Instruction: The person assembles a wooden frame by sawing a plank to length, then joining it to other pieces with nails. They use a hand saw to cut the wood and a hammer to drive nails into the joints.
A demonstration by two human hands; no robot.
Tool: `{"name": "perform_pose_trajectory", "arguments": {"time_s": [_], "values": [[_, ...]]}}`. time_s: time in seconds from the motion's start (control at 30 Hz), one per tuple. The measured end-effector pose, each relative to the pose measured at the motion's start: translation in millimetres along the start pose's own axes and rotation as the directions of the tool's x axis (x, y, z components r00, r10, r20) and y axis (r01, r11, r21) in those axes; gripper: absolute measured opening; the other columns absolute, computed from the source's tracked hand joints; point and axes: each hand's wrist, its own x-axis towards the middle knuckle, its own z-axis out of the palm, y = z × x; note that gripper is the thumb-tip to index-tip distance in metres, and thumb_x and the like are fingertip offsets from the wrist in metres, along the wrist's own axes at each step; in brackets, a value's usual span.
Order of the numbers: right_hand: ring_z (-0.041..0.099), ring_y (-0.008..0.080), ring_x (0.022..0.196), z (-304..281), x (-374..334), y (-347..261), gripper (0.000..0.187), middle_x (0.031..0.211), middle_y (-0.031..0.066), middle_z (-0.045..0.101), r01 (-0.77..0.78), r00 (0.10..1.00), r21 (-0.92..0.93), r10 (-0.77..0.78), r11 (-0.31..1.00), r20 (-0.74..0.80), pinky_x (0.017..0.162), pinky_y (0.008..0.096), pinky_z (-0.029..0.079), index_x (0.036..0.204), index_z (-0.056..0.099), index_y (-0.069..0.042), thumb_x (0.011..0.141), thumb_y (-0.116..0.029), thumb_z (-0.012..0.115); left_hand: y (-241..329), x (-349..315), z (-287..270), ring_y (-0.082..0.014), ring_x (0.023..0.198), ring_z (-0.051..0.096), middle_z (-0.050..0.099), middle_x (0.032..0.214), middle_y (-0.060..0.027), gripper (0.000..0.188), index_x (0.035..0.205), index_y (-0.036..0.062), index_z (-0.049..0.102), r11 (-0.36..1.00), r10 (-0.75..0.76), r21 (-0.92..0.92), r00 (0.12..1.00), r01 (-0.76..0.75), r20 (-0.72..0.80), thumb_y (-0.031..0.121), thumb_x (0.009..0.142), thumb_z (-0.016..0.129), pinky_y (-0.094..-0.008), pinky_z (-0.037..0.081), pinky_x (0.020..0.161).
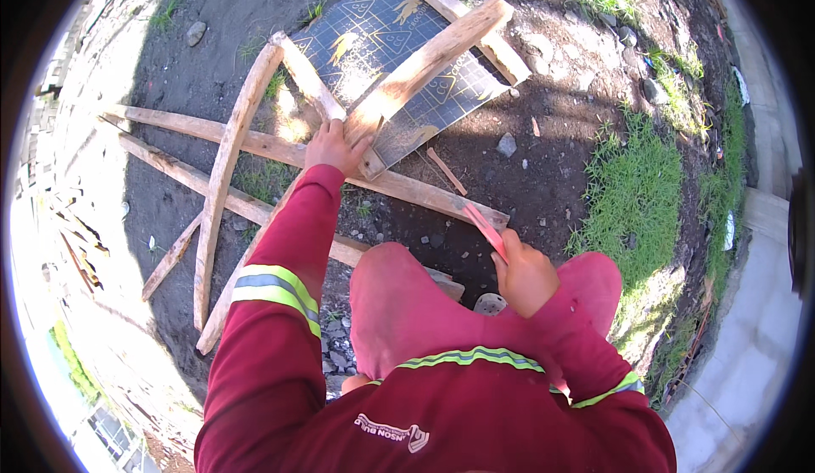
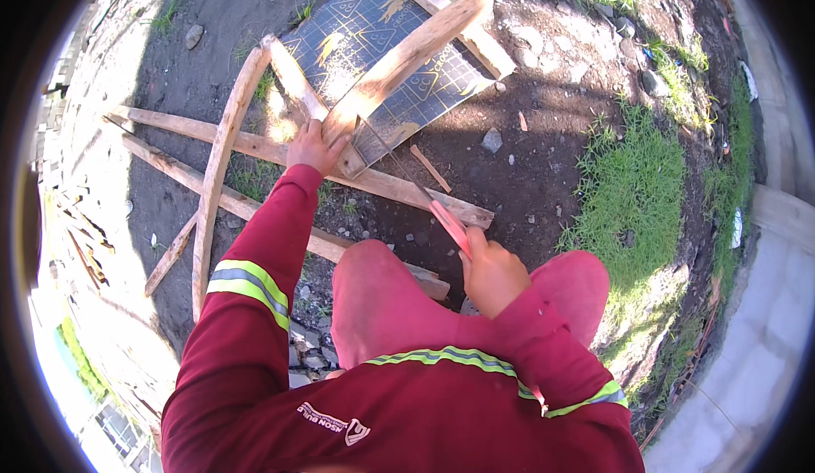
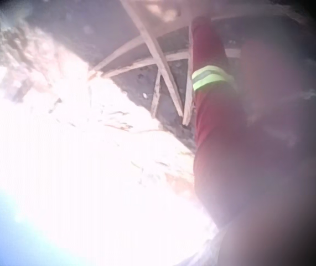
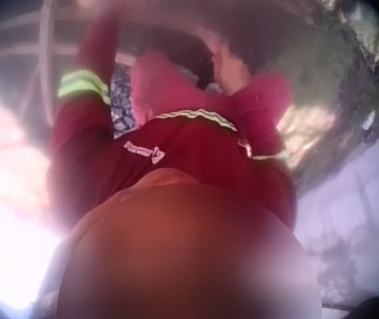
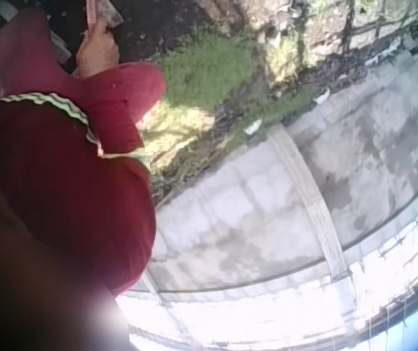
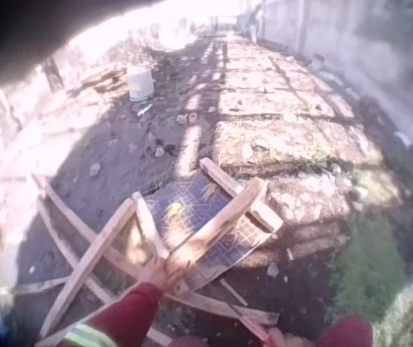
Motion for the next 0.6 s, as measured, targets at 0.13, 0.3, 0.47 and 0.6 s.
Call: {"name": "perform_pose_trajectory", "arguments": {"time_s": [0.13, 0.3, 0.47, 0.6], "values": [[0.065, 0.0446, 0.076, -18.7, -3.8, -15.9, 0.018, 0.080, 0.0263, 0.065, 0.021, 0.999, -0.025, -0.022, 0.999, -0.033, 0.069, 0.0532, 0.052, 0.104, 0.049, -0.005, 0.090, -0.015, 0.054, -2.4, 2.6, 1.3, -0.0393, 0.101, 0.060, 0.059, 0.107, -0.0235, 0.059, 0.101, -0.0002, 0.055, 1.000, 0.000, -0.008, 1.000, 0.000, 0.008, 0.054, 0.081, 0.066, -0.0468, 0.049, 0.085], [0.063, 0.0466, 0.072, -33.3, 25.1, -43.3, 0.020, 0.076, 0.0268, 0.064, 0.140, 0.974, 0.036, -0.131, 0.990, -0.185, 0.065, 0.0552, 0.051, 0.102, 0.047, -0.004, 0.090, -0.017, 0.056, 3.3, 3.1, -5.4, -0.0379, 0.101, 0.060, 0.059, 0.107, -0.0220, 0.059, 0.102, 0.0007, 0.055, 0.999, -0.039, 0.040, 0.996, 0.036, 0.077, 0.055, 0.081, 0.065, -0.0462, 0.049, 0.085], [0.064, 0.0434, 0.069, -56.5, -83.6, -4.4, 0.025, 0.076, 0.0248, 0.063, 0.001, 0.999, -0.031, -0.003, 1.000, -0.047, 0.061, 0.0519, 0.052, 0.105, 0.046, -0.003, 0.089, -0.017, 0.059, -0.7, 3.5, -1.7, -0.0384, 0.101, 0.060, 0.060, 0.105, -0.0212, 0.063, 0.103, -0.0003, 0.055, 1.000, -0.028, 0.010, 0.998, 0.028, 0.064, 0.058, 0.081, 0.063, -0.0466, 0.049, 0.085], [0.063, 0.0452, 0.070, -54.6, -70.5, -10.6, 0.022, 0.075, 0.0237, 0.063, 0.080, 0.989, -0.020, -0.082, 0.997, -0.127, 0.062, 0.0533, 0.051, 0.103, 0.046, -0.004, 0.089, -0.016, 0.058, -3.1, 3.9, 1.2, -0.0387, 0.104, 0.059, 0.059, 0.111, -0.0233, 0.063, 0.104, -0.0006, 0.055, 1.000, -0.020, -0.004, 0.998, 0.020, 0.062, 0.057, 0.082, 0.063, -0.0465, 0.049, 0.086]]}}
